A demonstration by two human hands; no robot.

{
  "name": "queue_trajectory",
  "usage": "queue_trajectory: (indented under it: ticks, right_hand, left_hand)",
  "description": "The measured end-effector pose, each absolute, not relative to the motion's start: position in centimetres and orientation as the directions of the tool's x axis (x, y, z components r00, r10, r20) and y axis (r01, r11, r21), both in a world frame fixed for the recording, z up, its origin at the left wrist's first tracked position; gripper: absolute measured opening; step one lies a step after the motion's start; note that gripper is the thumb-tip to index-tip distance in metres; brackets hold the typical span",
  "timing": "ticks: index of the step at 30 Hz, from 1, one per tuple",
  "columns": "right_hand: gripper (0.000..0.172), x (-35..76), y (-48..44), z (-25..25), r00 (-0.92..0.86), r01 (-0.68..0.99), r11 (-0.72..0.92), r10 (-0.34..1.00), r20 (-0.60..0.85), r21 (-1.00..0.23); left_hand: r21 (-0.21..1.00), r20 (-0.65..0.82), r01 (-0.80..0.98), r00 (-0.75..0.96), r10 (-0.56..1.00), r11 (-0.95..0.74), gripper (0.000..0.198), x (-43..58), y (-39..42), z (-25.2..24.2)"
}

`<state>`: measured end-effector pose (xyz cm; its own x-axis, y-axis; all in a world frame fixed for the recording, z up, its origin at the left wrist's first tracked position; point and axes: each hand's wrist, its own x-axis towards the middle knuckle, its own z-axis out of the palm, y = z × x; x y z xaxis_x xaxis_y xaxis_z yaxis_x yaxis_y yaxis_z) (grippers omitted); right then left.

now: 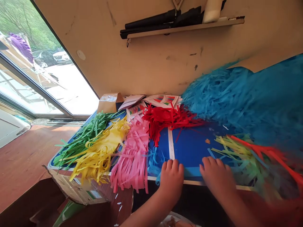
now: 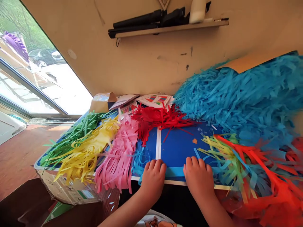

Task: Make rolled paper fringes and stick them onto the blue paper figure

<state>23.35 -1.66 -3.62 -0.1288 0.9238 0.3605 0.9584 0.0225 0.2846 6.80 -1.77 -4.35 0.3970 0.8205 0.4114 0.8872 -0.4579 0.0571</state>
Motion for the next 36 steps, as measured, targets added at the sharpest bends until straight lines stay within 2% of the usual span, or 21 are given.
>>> queue_trajectory:
  ticks: [2,4,7,9,13,17,21,23,26,28,32,36]
  right_hand:
    - [0.010,23.6,-1.5,-4.1,-0.123,0.962,0.022,0.925,0.358,0.273]
    - [0.010,23.9,-1.4,-4.7,-0.137,0.967,0.049,0.929,0.344,0.251]
    - [0.010,24.0,-1.3,-5.3,-0.162,0.970,0.086,0.927,0.339,0.229]
    - [0.013,23.8,-1.3,-5.3,-0.136,0.970,0.051,0.924,0.359,0.236]
    - [0.014,23.8,-1.3,-5.6,-0.124,0.968,0.024,0.910,0.395,0.250]
    - [0.013,24.4,-1.0,-5.7,-0.172,0.969,0.071,0.881,0.441,0.237]
    - [0.016,22.1,-2.1,-4.7,-0.047,0.995,-0.018,0.766,0.641,0.094]
    - [0.029,19.9,-3.0,-4.9,-0.100,0.994,0.106,0.717,0.690,0.033]
    - [0.056,17.5,-3.9,-6.7,-0.356,0.909,0.413,0.686,0.634,0.063]
    - [0.066,17.5,-4.1,-8.5,-0.450,0.865,0.492,0.684,0.575,0.092]
    - [0.070,20.1,-4.2,-10.8,-0.428,0.897,0.419,0.739,0.520,0.142]
    - [0.068,22.8,-4.6,-10.7,-0.342,0.940,0.290,0.778,0.527,0.181]
  left_hand:
    - [0.120,0.535,0.858,0.368,0.761,-0.500,0.011,7.3,-2.3,-4.4]
    - [0.158,0.583,0.787,0.414,0.700,-0.597,0.020,7.8,-3.0,-4.6]
    - [0.118,0.459,0.677,0.611,0.645,-0.726,0.059,8.1,-3.5,-5.1]
    - [0.093,0.338,0.641,0.700,0.629,-0.762,0.072,7.6,-3.6,-5.6]
    - [0.125,0.172,0.680,0.702,0.691,-0.723,0.071,5.4,-3.3,-6.4]
    - [0.138,0.090,0.755,0.636,0.767,-0.642,0.067,3.2,-2.8,-6.2]
    - [0.155,0.056,0.749,0.645,0.762,-0.645,0.067,2.7,-2.4,-5.9]
    - [0.173,0.062,0.742,0.648,0.759,-0.648,0.065,2.8,-2.3,-5.9]
    - [0.193,0.062,0.730,0.657,0.751,-0.655,0.054,2.8,-2.3,-5.9]
    - [0.189,0.058,0.722,0.669,0.741,-0.666,0.055,2.6,-2.2,-5.8]
    - [0.157,0.075,0.710,0.685,0.725,-0.687,0.066,2.4,-2.3,-5.6]
    - [0.163,0.097,0.721,0.667,0.738,-0.673,0.063,2.1,-2.4,-5.6]
